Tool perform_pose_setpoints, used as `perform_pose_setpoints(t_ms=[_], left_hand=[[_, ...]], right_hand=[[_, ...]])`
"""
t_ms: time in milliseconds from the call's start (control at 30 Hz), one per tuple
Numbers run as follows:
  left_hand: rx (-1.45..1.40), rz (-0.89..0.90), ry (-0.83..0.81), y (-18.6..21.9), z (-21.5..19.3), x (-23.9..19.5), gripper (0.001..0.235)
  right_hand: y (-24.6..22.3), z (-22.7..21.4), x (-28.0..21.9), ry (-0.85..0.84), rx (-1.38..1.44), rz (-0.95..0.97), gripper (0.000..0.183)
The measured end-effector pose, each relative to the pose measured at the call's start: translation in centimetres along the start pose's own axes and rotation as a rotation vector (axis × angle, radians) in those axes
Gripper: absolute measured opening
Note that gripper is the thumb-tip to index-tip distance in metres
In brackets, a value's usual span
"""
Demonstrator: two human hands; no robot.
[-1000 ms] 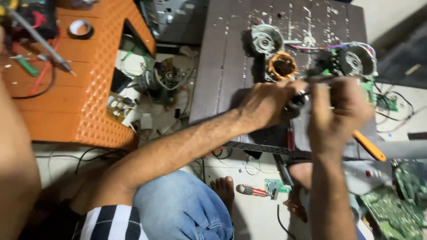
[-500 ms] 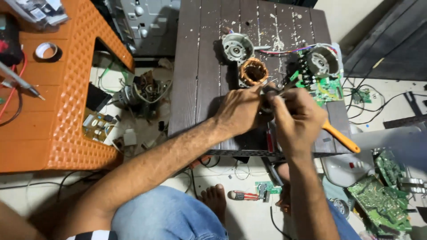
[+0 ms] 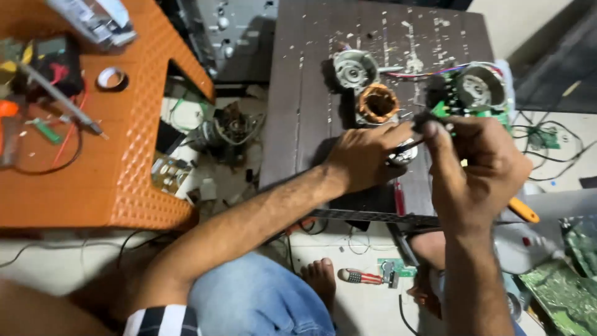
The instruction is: The person disassembles an electric motor, removes the rotor, and uses a screwdriver to scrape debris from the stator. They then reinsert the rotor into the stator and spin it to test the fit.
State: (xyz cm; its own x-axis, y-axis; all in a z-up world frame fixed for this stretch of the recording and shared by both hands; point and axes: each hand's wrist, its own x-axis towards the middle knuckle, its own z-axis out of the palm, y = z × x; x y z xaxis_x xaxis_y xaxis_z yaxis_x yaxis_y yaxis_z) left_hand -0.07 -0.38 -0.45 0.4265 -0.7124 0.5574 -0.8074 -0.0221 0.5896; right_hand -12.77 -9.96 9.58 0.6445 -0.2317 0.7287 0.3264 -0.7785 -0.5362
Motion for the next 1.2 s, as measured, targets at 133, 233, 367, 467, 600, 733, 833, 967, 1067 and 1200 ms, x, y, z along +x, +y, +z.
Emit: perform_pose_setpoints(t_ms=[133,233,367,467,600,733,833,967,1067,1200], left_hand=[[0.045,0.1,0.081,-3.0,2.7,-0.1,0.029],[0.028,0.109,0.054,-1.5,1.3,0.4,0.014],[0.011,0.051,0.032,0.0,0.8,0.3,0.063],[0.011,-0.052,0.003,-2.6,2.6,-0.1,0.036],[0.027,-0.005,0.01,-1.0,0.7,-0.4,0.036],[0.032,-0.029,-0.034,0.6,-0.6,0.2,0.053],[-0.061,-0.107,-0.016,-2.5,2.3,0.1,0.047],[0.042,-0.016,-0.003,-1.6,0.9,0.3,0.038],[0.068,0.045,-0.016,-1.5,1.0,0.3,0.042],[0.002,-0.094,-0.034,-0.1,0.0,0.6,0.033]], right_hand=[[2.9,2.3,-2.7,-0.042,-0.006,0.166,0.02],[2.4,1.3,-2.0,-0.046,0.06,0.215,0.009],[1.6,0.1,-1.3,0.04,-0.05,0.023,0.013],[3.7,2.6,-2.9,0.056,0.054,0.137,0.01],[0.6,1.6,-2.0,0.063,0.075,0.231,0.017],[1.4,0.6,-1.4,0.015,0.016,0.151,0.01],[3.4,2.1,-2.5,-0.03,0.048,0.124,0.012],[1.5,0.6,-1.1,0.033,0.009,0.149,0.01],[1.6,1.1,-1.4,0.054,-0.001,0.154,0.007],[3.5,2.7,-2.8,0.021,0.055,0.194,0.006]])
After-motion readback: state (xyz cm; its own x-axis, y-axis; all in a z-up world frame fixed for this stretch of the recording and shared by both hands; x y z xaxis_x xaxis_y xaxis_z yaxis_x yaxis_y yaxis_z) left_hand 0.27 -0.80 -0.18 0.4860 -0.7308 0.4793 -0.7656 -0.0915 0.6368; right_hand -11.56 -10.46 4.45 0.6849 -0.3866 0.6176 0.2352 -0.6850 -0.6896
